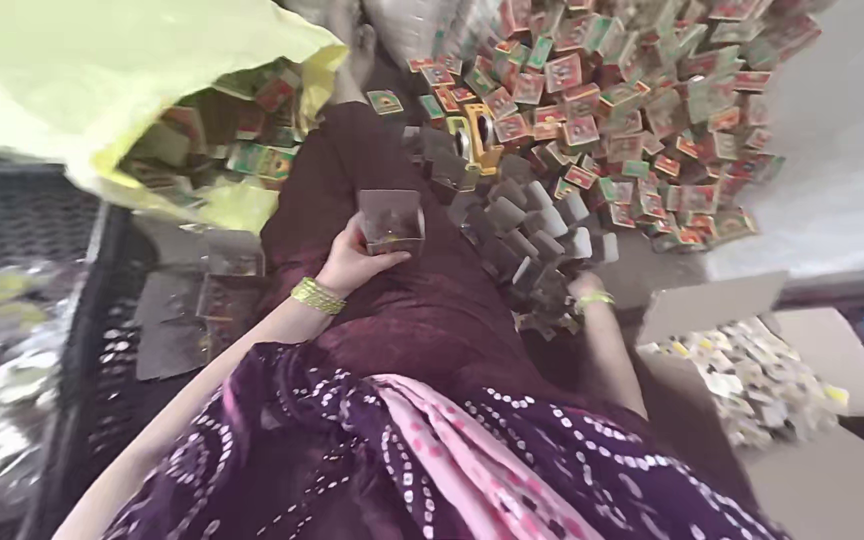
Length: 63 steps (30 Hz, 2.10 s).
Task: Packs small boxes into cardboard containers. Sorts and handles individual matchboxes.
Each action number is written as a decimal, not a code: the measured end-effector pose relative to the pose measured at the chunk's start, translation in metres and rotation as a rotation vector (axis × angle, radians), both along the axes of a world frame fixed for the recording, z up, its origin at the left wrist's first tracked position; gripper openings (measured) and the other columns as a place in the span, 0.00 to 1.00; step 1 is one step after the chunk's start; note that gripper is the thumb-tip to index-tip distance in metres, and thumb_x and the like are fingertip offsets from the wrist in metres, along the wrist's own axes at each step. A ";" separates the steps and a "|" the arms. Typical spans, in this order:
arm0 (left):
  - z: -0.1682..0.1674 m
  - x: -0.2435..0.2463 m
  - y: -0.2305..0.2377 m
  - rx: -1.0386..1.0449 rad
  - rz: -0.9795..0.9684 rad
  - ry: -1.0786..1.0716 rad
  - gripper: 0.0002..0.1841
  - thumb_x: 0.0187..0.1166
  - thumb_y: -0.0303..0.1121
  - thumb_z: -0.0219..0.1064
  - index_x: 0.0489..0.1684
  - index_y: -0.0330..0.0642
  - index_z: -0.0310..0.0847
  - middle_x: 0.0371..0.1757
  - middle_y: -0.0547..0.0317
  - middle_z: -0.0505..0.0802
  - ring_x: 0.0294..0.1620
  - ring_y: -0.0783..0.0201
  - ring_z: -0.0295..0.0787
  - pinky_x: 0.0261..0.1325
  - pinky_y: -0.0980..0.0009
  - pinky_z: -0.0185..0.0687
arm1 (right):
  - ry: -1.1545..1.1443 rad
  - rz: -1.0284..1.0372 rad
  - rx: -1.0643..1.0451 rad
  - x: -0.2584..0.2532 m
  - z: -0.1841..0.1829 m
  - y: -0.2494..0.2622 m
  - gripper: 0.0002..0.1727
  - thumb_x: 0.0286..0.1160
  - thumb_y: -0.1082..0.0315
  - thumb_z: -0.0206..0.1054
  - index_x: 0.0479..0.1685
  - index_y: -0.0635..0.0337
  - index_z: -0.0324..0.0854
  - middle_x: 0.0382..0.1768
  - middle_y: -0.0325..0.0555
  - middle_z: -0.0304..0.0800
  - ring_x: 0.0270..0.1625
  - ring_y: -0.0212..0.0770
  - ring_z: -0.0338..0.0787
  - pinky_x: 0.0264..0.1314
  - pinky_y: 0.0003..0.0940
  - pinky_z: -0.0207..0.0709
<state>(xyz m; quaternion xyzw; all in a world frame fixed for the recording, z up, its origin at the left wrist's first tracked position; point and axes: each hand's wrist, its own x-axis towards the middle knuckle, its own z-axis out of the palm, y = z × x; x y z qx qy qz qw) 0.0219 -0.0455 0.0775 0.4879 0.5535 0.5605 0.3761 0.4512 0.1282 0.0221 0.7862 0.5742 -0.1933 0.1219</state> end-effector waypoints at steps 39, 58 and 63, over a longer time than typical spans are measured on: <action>-0.055 -0.022 0.005 0.050 -0.017 0.424 0.38 0.70 0.41 0.76 0.79 0.33 0.65 0.60 0.46 0.91 0.64 0.60 0.89 0.72 0.55 0.82 | 0.554 1.425 0.827 -0.289 0.085 -0.106 0.24 0.82 0.44 0.63 0.30 0.54 0.91 0.50 0.52 0.91 0.58 0.54 0.88 0.60 0.54 0.83; -0.057 -0.015 0.009 0.306 -0.205 0.215 0.30 0.66 0.40 0.84 0.61 0.33 0.75 0.57 0.47 0.89 0.59 0.61 0.89 0.65 0.61 0.88 | 1.527 0.434 -0.104 -0.262 0.065 -0.061 0.26 0.67 0.79 0.74 0.68 0.67 0.77 0.56 0.50 0.93 0.59 0.39 0.92 0.67 0.37 0.87; -0.057 -0.012 0.010 0.233 -0.112 0.106 0.50 0.56 0.40 0.88 0.74 0.31 0.55 0.58 0.48 0.90 0.61 0.65 0.90 0.70 0.62 0.86 | 1.497 0.960 0.339 -0.252 0.065 -0.054 0.08 0.74 0.66 0.75 0.39 0.62 0.94 0.52 0.48 0.94 0.57 0.39 0.92 0.61 0.35 0.88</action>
